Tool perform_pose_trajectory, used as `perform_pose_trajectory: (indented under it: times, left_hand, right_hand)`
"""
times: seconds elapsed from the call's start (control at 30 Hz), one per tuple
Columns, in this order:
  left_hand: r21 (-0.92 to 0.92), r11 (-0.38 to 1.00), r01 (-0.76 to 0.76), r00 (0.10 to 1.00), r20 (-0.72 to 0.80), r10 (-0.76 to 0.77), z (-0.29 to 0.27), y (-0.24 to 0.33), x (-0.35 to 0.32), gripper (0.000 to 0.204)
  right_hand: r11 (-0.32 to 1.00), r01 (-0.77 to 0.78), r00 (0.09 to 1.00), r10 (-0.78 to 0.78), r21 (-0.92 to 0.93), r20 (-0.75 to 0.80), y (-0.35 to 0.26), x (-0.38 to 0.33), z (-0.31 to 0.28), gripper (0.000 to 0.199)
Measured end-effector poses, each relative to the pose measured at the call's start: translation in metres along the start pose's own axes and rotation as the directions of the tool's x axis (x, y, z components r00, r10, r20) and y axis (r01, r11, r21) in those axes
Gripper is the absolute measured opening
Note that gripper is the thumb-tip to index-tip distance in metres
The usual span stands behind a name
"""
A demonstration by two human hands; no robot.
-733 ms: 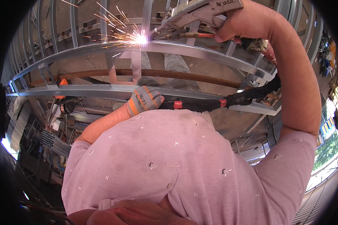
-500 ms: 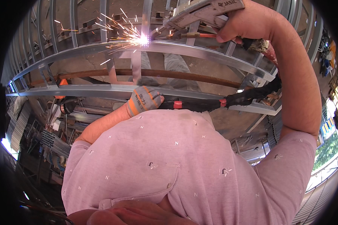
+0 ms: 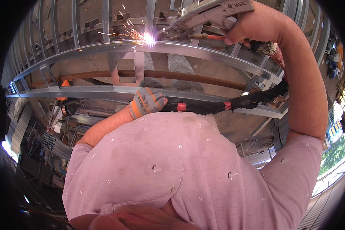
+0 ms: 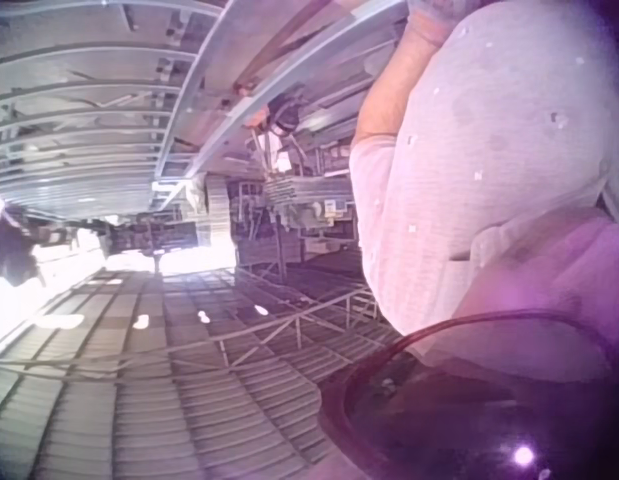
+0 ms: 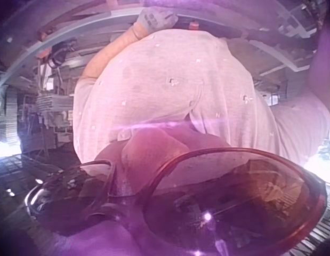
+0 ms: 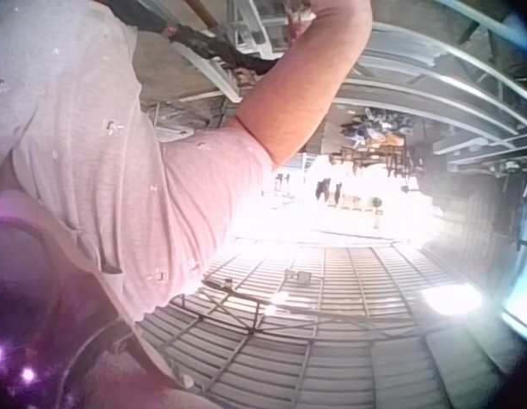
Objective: The person welds a curved metal frame using a handheld welding torch, moving along the seam to join metal pieces. Sparks are visible during welding as the person adjusts position and repositions the torch to continue the weld.
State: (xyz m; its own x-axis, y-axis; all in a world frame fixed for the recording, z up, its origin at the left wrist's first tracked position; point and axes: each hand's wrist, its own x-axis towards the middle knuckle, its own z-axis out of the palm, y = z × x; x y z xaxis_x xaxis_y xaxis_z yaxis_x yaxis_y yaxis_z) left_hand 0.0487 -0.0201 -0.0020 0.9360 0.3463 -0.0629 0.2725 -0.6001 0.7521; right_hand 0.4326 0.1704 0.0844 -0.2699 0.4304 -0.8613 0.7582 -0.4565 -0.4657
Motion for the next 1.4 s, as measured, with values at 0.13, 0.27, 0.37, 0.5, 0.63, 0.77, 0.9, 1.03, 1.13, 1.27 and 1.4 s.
perform_pose_trajectory:
  times: [0.13, 0.27, 0.37, 0.5, 0.63, 0.77, 0.9, 1.03, 1.13, 1.27, 1.4]
  left_hand:
    - [0.003, 1.000, 0.019, 0.997, -0.072, -0.019, 0.003, 0.002, -0.002, 0.012]
    - [-0.039, 0.999, -0.009, 0.994, -0.107, 0.004, -0.001, 0.001, 0.003, 0.013]
    - [-0.018, 1.000, -0.008, 0.987, -0.162, 0.005, 0.003, 0.001, 0.007, 0.017]
    - [0.000, 0.999, 0.051, 0.987, -0.154, -0.051, 0.004, 0.002, 0.000, 0.041]
    - [0.084, 0.993, 0.081, 0.994, 0.069, -0.087, 0.003, -0.004, 0.003, 0.043]
    - [0.124, 0.991, 0.054, 0.998, 0.029, -0.058, 0.009, -0.001, 0.011, 0.038]
    - [0.105, 0.961, 0.255, 0.961, 0.081, -0.264, -0.010, 0.013, -0.030, 0.037]
    - [-0.031, 0.906, 0.422, 0.906, 0.003, -0.422, 0.000, 0.014, -0.092, 0.039]
    - [0.032, 0.935, 0.352, 0.935, -0.056, -0.350, 0.006, 0.008, -0.104, 0.040]
    - [0.208, 0.900, 0.383, 0.913, 0.062, -0.403, -0.010, 0.027, -0.119, 0.058]
    - [0.112, 0.947, 0.300, 0.949, -0.138, -0.284, 0.002, 0.029, -0.114, 0.047]
  right_hand:
    - [0.999, 0.005, 1.000, -0.005, 0.042, 0.015, 0.005, 0.001, 0.000, 0.031]
    - [0.991, 0.070, 0.998, -0.069, 0.111, -0.008, 0.011, -0.012, -0.003, 0.029]
    - [0.972, 0.156, 0.985, -0.140, 0.176, -0.098, 0.028, -0.035, -0.015, 0.031]
    - [0.944, 0.213, 0.944, -0.134, 0.250, -0.301, 0.043, -0.088, -0.011, 0.029]
    - [0.917, 0.255, 0.874, -0.083, 0.306, -0.479, 0.060, -0.160, 0.018, 0.033]
    - [0.891, 0.303, 0.789, -0.035, 0.338, -0.614, 0.092, -0.224, 0.056, 0.033]
    - [0.842, 0.335, 0.691, 0.086, 0.423, -0.718, 0.108, -0.280, 0.135, 0.033]
    - [0.762, 0.451, 0.594, 0.132, 0.464, -0.794, 0.141, -0.314, 0.207, 0.028]
    - [0.682, 0.535, 0.547, 0.171, 0.500, -0.819, 0.157, -0.330, 0.243, 0.027]
    - [0.654, 0.585, 0.499, 0.174, 0.479, -0.849, 0.139, -0.342, 0.284, 0.026]
    - [0.705, 0.569, 0.442, 0.172, 0.423, -0.880, 0.110, -0.359, 0.300, 0.021]
